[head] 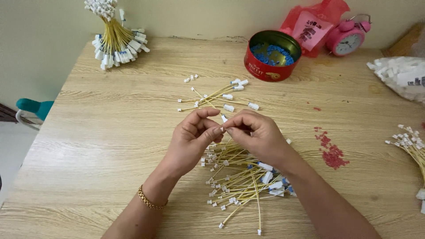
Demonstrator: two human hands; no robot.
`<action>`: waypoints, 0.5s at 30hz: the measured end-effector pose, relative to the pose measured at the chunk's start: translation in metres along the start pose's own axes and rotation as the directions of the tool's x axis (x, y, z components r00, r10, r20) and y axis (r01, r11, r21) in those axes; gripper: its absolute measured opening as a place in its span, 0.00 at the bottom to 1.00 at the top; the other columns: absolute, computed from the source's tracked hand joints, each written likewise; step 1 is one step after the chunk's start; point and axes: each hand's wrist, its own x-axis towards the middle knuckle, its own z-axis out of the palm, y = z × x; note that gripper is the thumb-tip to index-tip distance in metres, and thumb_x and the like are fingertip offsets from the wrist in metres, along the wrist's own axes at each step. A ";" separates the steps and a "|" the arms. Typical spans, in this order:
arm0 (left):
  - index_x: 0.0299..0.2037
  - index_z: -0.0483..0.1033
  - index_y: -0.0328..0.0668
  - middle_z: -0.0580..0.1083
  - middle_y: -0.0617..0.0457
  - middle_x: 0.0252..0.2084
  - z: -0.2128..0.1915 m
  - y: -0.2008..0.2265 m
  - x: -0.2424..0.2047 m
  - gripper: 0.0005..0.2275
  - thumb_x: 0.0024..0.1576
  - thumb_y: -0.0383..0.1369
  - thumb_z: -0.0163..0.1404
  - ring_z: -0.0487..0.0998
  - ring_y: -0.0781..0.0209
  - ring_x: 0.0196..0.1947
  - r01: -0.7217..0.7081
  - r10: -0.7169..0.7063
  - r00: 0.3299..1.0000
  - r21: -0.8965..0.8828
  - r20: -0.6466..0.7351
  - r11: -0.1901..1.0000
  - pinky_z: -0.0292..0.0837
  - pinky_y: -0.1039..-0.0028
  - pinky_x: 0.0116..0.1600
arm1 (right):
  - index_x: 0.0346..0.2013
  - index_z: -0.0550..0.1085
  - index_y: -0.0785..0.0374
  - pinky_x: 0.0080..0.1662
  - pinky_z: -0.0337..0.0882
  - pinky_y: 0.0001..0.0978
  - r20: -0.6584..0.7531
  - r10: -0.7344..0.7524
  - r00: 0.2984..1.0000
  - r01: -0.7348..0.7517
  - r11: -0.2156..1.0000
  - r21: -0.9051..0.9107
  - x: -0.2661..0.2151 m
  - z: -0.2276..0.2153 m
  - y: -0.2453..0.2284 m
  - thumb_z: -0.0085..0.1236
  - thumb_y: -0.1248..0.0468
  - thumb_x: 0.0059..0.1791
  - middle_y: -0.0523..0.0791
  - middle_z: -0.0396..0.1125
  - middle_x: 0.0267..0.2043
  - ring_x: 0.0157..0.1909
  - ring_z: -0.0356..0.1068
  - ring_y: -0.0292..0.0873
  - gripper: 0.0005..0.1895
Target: Assemble small electronic cables by attaching white plastic connectors to yellow wires.
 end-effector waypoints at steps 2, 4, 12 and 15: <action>0.59 0.71 0.38 0.77 0.55 0.36 0.000 0.000 -0.002 0.15 0.62 0.25 0.53 0.77 0.70 0.38 -0.001 0.001 1.000 0.015 0.021 1.000 0.77 0.78 0.45 | 0.40 0.79 0.63 0.36 0.67 0.22 -0.012 -0.007 1.000 0.007 1.000 -0.014 -0.001 0.001 -0.001 0.58 0.71 0.51 0.38 0.69 0.37 0.35 0.65 0.29 0.05; 0.59 0.71 0.38 0.77 0.55 0.36 0.001 -0.001 -0.004 0.15 0.62 0.24 0.53 0.77 0.70 0.37 -0.001 0.000 0.999 0.031 0.042 1.000 0.77 0.78 0.44 | 0.39 0.80 0.63 0.36 0.68 0.22 -0.024 -0.013 1.000 0.013 1.000 -0.028 -0.002 0.002 -0.003 0.58 0.71 0.50 0.38 0.69 0.37 0.34 0.65 0.29 0.05; 0.58 0.72 0.43 0.79 0.56 0.34 -0.009 0.017 0.001 0.17 0.58 0.25 0.53 0.79 0.69 0.35 0.164 -0.166 0.986 0.233 -0.009 0.959 0.80 0.77 0.43 | 0.39 0.81 0.59 0.37 0.72 0.27 0.039 0.033 0.999 -0.016 0.927 -0.376 -0.005 0.011 -0.013 0.60 0.63 0.50 0.41 0.72 0.33 0.33 0.70 0.35 0.06; 0.56 0.75 0.41 0.80 0.54 0.38 -0.040 0.018 0.021 0.14 0.60 0.27 0.53 0.79 0.71 0.39 0.128 -0.187 0.979 0.482 0.077 0.867 0.77 0.77 0.47 | 0.44 0.81 0.59 0.45 0.75 0.30 0.121 -0.038 0.992 0.087 0.896 -0.435 -0.016 0.016 0.006 0.57 0.59 0.52 0.43 0.74 0.41 0.40 0.74 0.39 0.10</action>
